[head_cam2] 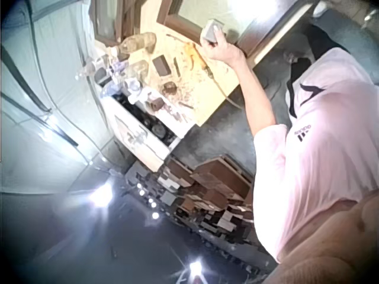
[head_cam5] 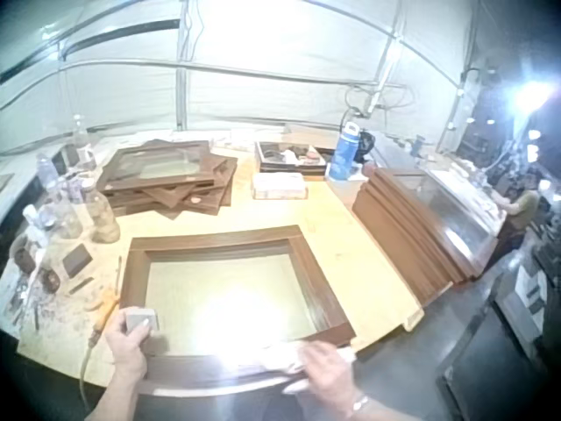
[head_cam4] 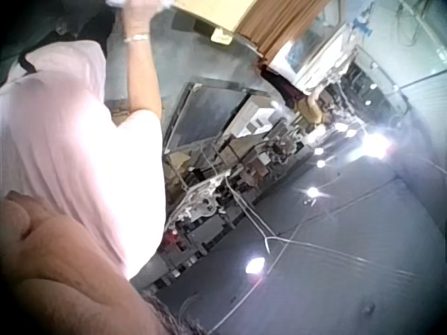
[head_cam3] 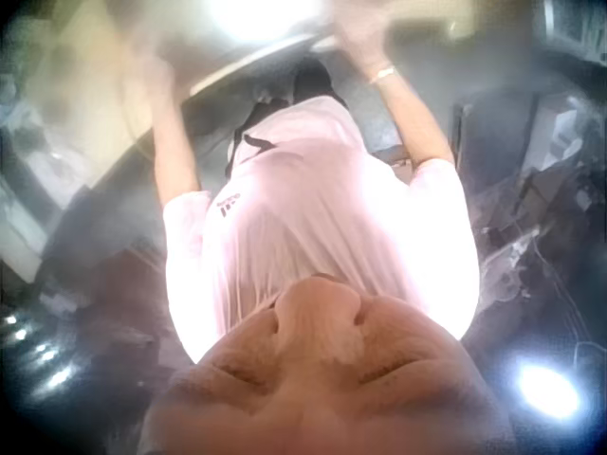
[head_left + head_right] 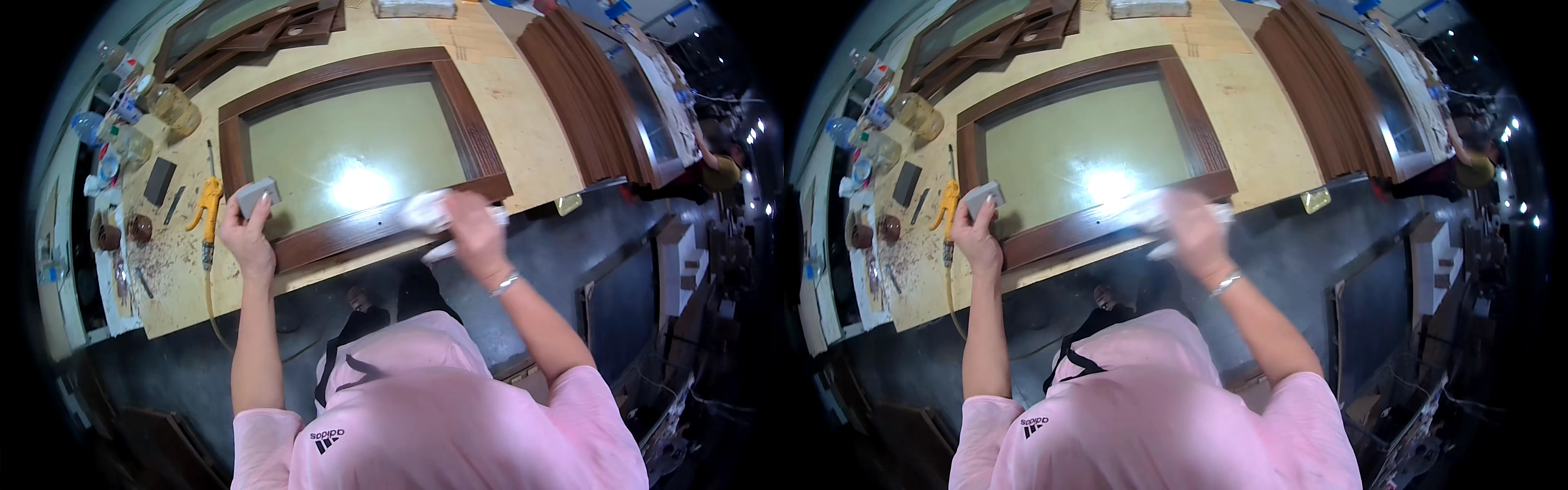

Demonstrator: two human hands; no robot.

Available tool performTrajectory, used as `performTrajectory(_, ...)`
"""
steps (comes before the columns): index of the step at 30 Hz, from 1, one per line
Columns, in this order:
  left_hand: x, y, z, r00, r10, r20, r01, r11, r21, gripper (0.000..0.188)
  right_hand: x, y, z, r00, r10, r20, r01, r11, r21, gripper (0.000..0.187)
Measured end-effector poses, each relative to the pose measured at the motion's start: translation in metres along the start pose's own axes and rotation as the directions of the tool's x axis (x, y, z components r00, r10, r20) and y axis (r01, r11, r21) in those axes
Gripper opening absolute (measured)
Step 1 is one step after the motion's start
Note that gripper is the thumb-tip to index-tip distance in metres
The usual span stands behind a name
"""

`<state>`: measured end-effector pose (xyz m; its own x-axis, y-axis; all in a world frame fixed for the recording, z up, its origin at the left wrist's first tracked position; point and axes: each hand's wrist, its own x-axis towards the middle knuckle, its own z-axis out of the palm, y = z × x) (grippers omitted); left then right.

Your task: The person wipes the glass and wooden frame of a picture frame with a cloth. They then use a sanding block to smooth the edges of the frame and wipe it again. The person handles the frame one at a time, flipping it over to clean different sides.

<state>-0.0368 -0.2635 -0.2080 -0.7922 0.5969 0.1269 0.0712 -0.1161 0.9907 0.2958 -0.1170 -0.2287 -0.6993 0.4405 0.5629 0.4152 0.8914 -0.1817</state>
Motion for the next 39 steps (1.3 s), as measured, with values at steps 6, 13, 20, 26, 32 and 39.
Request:
performTrajectory(6,-0.006,-0.007,-0.002,0.999,0.040,0.023,-0.040,0.999,0.006,0.028,-0.009,0.040,-0.059,0.879,0.399,-0.261,-0.462,0.847,-0.262,0.027)
performTrajectory(13,-0.008,-0.005,-0.004,0.995,0.050,0.086,-0.058,0.995,0.087,0.028,0.014,-0.009,-0.004,0.994,0.110,-0.020,-0.111,0.986,-0.122,0.036)
performTrajectory(20,-0.013,0.005,0.007,0.940,0.291,0.177,-0.339,0.855,0.392,0.025,0.009,0.093,-0.067,0.692,0.722,0.029,-0.681,0.665,-0.307,0.018)
performTrajectory(26,-0.083,0.039,0.048,0.805,0.390,0.447,-0.557,0.755,0.345,0.029,0.072,0.116,-0.043,0.632,0.733,0.251,-0.701,0.679,-0.217,0.040)
performTrajectory(32,-0.113,0.026,0.092,0.928,0.278,0.248,-0.369,0.775,0.512,0.031,0.102,0.159,-0.025,0.494,0.487,0.721,-0.645,0.761,-0.072,0.045)
performTrajectory(39,-0.145,0.020,0.204,0.901,0.284,0.327,-0.429,0.692,0.581,0.035,0.090,0.171,-0.018,0.480,0.316,0.819,-0.714,0.683,0.155,0.047)
